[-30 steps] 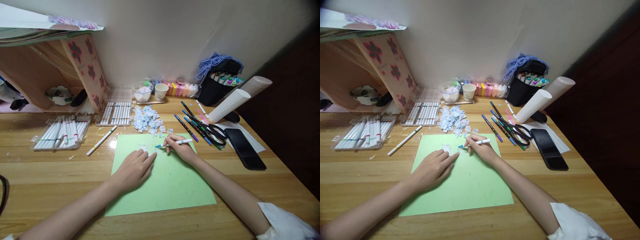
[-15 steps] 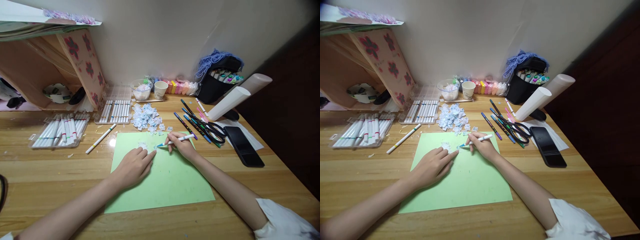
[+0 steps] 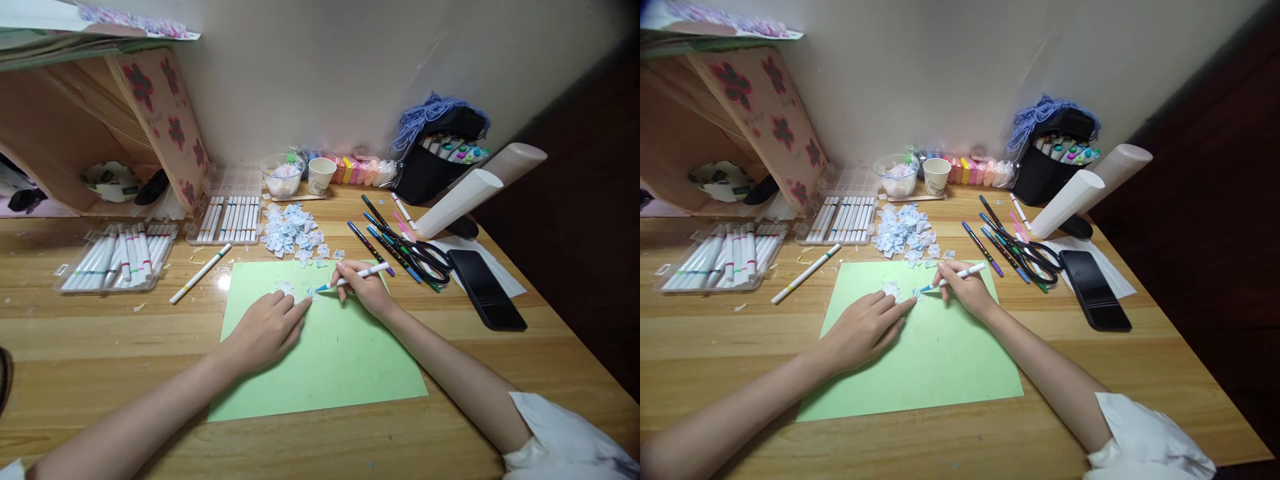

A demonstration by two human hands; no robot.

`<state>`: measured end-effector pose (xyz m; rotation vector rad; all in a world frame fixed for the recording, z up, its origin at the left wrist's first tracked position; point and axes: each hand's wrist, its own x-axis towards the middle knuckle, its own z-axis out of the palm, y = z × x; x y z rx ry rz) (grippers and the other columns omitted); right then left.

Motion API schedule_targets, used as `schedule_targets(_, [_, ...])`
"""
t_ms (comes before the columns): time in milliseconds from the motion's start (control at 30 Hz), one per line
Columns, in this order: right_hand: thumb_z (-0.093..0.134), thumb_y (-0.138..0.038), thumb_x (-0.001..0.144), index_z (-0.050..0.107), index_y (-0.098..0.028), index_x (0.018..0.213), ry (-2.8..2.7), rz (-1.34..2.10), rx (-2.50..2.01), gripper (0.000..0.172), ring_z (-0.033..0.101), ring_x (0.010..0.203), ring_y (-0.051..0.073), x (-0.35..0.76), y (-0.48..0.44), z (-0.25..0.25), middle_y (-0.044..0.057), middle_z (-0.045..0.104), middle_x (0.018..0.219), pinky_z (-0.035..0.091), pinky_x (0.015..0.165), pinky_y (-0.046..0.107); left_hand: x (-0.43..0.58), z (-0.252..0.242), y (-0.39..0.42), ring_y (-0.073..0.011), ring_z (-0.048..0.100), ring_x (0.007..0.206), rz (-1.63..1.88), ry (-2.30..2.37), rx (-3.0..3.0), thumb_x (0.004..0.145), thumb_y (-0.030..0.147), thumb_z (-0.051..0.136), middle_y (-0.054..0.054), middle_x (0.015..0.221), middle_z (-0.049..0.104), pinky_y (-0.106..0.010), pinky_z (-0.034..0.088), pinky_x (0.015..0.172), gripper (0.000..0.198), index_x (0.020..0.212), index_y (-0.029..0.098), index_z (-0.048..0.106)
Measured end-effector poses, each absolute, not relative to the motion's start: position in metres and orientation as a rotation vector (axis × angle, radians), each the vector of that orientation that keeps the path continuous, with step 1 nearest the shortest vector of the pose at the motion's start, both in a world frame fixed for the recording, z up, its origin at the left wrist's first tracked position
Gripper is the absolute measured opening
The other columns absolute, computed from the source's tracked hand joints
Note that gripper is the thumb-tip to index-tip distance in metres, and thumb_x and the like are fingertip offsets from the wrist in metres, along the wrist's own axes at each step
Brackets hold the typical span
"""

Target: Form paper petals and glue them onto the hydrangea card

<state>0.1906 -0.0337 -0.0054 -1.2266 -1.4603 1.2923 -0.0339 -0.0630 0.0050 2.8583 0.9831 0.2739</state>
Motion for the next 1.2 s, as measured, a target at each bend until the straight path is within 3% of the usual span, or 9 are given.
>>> schedule_targets(533, [0.049, -0.051, 0.086, 0.063, -0.016, 0.062, -1.442, 1.321, -1.218, 0.045, 0.042, 0.036, 0.008, 0.1899, -0.0335, -0.0044, -0.002, 0.051, 0.038, 0.032, 0.042, 0.023, -0.0343, 0.0038, -0.0633, -0.0203, 0.050, 0.076, 0.308, 0.978, 2.836, 0.094, 0.024, 0.036, -0.006, 0.081, 0.057, -0.034, 0.040, 0.063, 0.033, 0.122, 0.015, 0.051])
schedule_targets(733, [0.049, -0.052, 0.086, 0.061, -0.016, 0.059, -1.393, 1.303, -1.251, 0.046, 0.039, 0.033, 0.008, 0.1897, -0.0344, -0.0043, -0.003, 0.049, 0.036, 0.027, 0.038, 0.022, -0.0338, 0.0045, -0.0631, -0.0197, 0.050, 0.075, 0.307, 0.991, 2.840, 0.094, 0.024, 0.036, -0.006, 0.081, 0.056, -0.033, 0.040, 0.063, 0.033, 0.121, 0.016, 0.051])
schedule_targets(1200, [0.045, -0.052, 0.088, 0.063, -0.016, 0.068, -1.474, 1.235, -1.265, 0.045, 0.040, 0.039, 0.009, 0.1895, -0.0333, -0.0050, -0.001, 0.054, 0.042, 0.030, 0.041, 0.023, -0.0340, 0.0056, -0.0633, -0.0200, 0.050, 0.077, 0.317, 0.985, 2.825, 0.094, 0.025, 0.035, -0.007, 0.080, 0.056, -0.032, 0.042, 0.064, 0.033, 0.122, 0.016, 0.052])
